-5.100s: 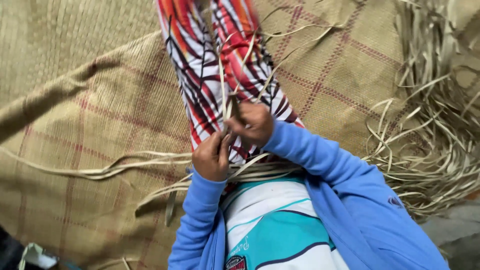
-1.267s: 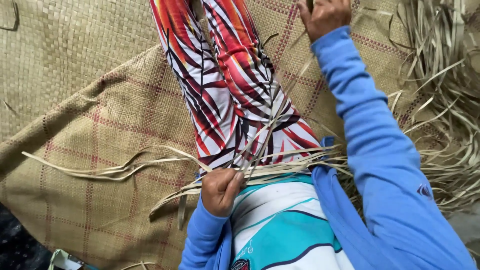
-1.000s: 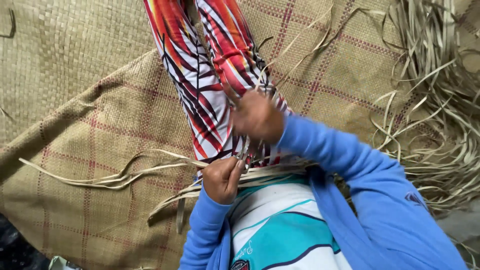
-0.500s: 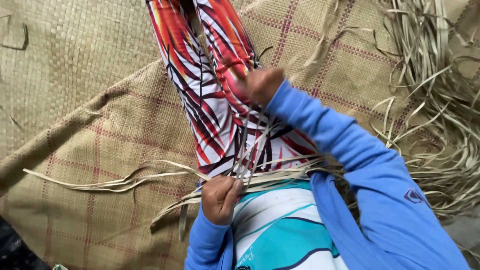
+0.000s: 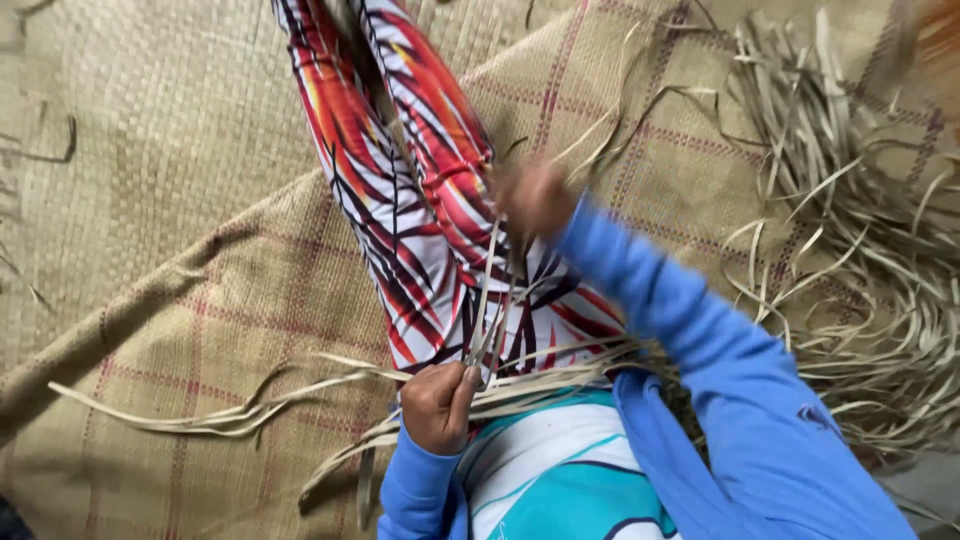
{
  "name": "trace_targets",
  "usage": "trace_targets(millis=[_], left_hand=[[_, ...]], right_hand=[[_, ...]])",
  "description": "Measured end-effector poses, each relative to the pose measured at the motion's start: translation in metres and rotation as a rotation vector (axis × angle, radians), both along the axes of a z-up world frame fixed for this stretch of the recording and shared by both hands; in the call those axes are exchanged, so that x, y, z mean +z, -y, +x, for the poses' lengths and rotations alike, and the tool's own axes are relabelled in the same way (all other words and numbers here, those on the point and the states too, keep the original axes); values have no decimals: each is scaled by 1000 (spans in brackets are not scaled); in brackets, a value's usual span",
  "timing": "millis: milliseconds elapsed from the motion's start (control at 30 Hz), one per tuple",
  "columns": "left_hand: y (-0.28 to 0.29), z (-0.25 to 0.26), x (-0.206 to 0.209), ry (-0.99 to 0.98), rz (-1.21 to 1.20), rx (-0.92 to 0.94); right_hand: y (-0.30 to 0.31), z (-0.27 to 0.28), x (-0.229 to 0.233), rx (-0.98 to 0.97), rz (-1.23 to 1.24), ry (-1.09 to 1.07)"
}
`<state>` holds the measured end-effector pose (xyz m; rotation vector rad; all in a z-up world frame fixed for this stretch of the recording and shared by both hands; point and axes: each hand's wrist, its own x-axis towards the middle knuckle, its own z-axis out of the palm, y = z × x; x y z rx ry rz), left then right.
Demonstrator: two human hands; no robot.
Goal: The person is weaving long strips of dried plant material together to form a bundle, using a small wooden stick to guide and tighten the weave.
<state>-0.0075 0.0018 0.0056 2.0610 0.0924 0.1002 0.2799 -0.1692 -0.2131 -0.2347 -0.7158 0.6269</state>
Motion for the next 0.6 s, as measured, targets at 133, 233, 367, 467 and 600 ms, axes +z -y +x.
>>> trace_targets(millis=[133,233,367,467,600], left_hand=[[1,4,-10,23,75,3],[1,2,-9,8,81,34],[5,6,-7,0,103,63],[4,3,-3,37,80,59],[-1,-14,12,12,-33,34]], right_hand=[[-43,-131,151,-808,-875,1281],[-48,-144,173,-620,-909,1160],[-55,-128,171,-779,-967,1257],[-68,-119,113,-1036,-1041,1324],[-56,-27,47,-1161,-1181,1520]])
